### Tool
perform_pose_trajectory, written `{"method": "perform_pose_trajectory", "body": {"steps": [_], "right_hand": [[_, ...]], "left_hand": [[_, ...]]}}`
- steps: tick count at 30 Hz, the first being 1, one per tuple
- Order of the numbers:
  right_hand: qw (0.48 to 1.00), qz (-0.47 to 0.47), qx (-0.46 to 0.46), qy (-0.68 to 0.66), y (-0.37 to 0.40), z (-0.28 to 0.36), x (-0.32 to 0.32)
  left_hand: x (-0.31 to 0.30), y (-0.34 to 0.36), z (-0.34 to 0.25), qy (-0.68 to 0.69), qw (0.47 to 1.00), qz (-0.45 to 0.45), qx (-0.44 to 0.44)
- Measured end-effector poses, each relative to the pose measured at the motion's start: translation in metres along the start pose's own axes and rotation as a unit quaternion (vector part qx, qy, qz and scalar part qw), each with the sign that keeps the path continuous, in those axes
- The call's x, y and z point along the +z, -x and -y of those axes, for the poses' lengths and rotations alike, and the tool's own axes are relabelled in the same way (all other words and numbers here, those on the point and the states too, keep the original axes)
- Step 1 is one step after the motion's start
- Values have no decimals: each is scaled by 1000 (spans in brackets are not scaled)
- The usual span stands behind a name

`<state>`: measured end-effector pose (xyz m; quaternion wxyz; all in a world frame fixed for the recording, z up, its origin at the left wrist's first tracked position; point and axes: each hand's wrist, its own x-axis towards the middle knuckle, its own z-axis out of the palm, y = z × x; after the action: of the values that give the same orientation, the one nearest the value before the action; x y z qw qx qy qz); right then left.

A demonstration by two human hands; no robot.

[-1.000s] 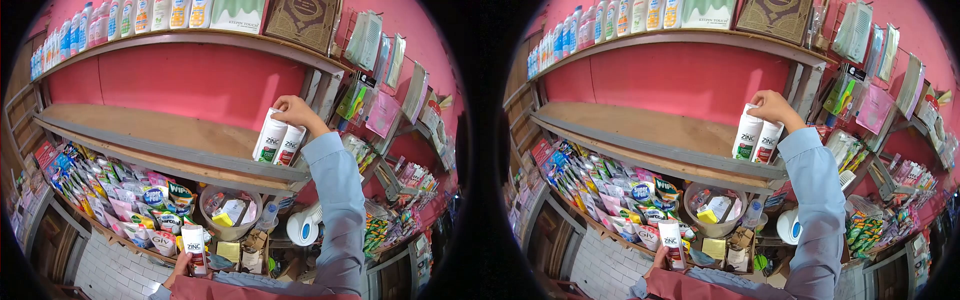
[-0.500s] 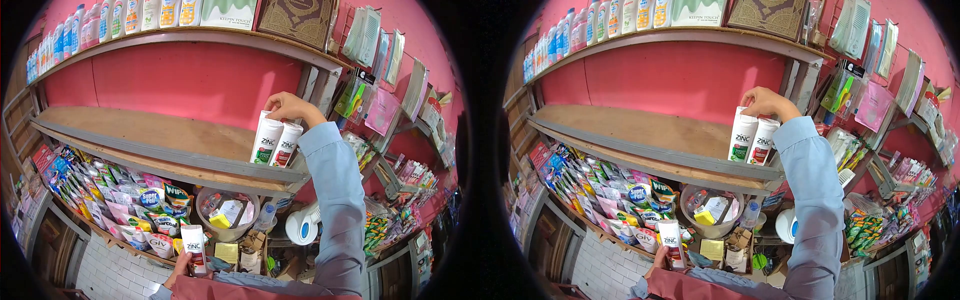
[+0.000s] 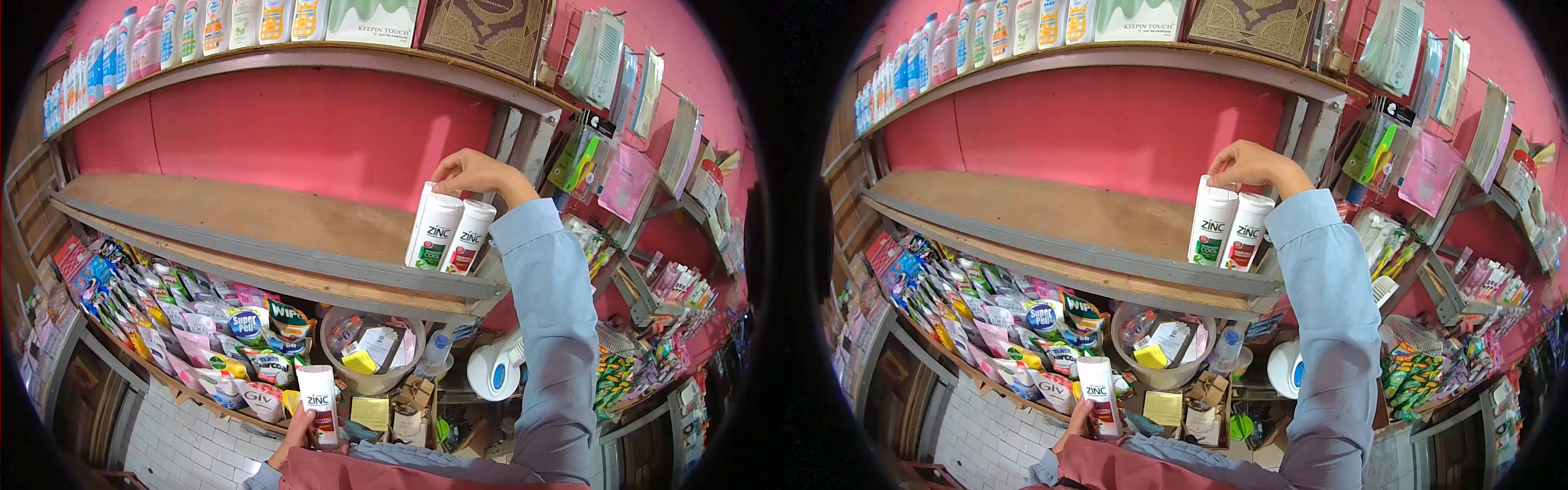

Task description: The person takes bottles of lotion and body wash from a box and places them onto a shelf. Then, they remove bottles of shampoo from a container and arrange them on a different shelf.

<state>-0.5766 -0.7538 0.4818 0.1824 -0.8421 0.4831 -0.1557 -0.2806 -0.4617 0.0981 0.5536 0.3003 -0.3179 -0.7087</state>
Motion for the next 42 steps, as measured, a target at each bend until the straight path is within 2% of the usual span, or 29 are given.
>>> {"method": "perform_pose_trajectory", "body": {"steps": [11,17,20,22,23,25,27,29,30,34,35,36,39,40,42], "right_hand": [[997,-15,-19,67,2,5,-1],[999,11,39,14,9,13,-3],[989,-106,-96,34,2,-11,0],[980,-149,-132,6,19,12,2],[974,-171,-150,-8,32,28,5],[973,-68,-177,-128,63,61,21],[964,30,-249,-92,93,88,35],[970,74,-225,-57,117,105,43],[961,51,-265,-59,121,105,46],[940,-18,-282,-191,132,111,23],[952,-50,-255,-164,144,119,9],[952,-80,-255,-148,148,118,-2],[933,-202,-289,-75,161,113,-27],[911,-275,-307,21,160,108,-38],[891,-344,-288,68,166,105,-47]], "left_hand": [[-10,-6,6,0,1000,-3,2],[-7,-12,3,-8,1000,7,-4],[-1,-23,-3,-43,999,15,17],[11,-36,-14,-103,993,16,52],[20,-41,-27,-106,991,54,52],[53,-51,-64,-109,984,130,51],[87,-67,-91,-118,971,174,116],[128,-75,-121,-122,961,198,150],[146,-81,-136,-148,949,218,172],[204,-112,-182,-210,899,292,248],[215,-123,-190,-230,884,303,272],[234,-125,-200,-247,854,311,336],[255,-157,-228,-240,819,345,391],[253,-169,-231,-281,827,290,391],[241,-196,-232,-359,832,176,384]]}}
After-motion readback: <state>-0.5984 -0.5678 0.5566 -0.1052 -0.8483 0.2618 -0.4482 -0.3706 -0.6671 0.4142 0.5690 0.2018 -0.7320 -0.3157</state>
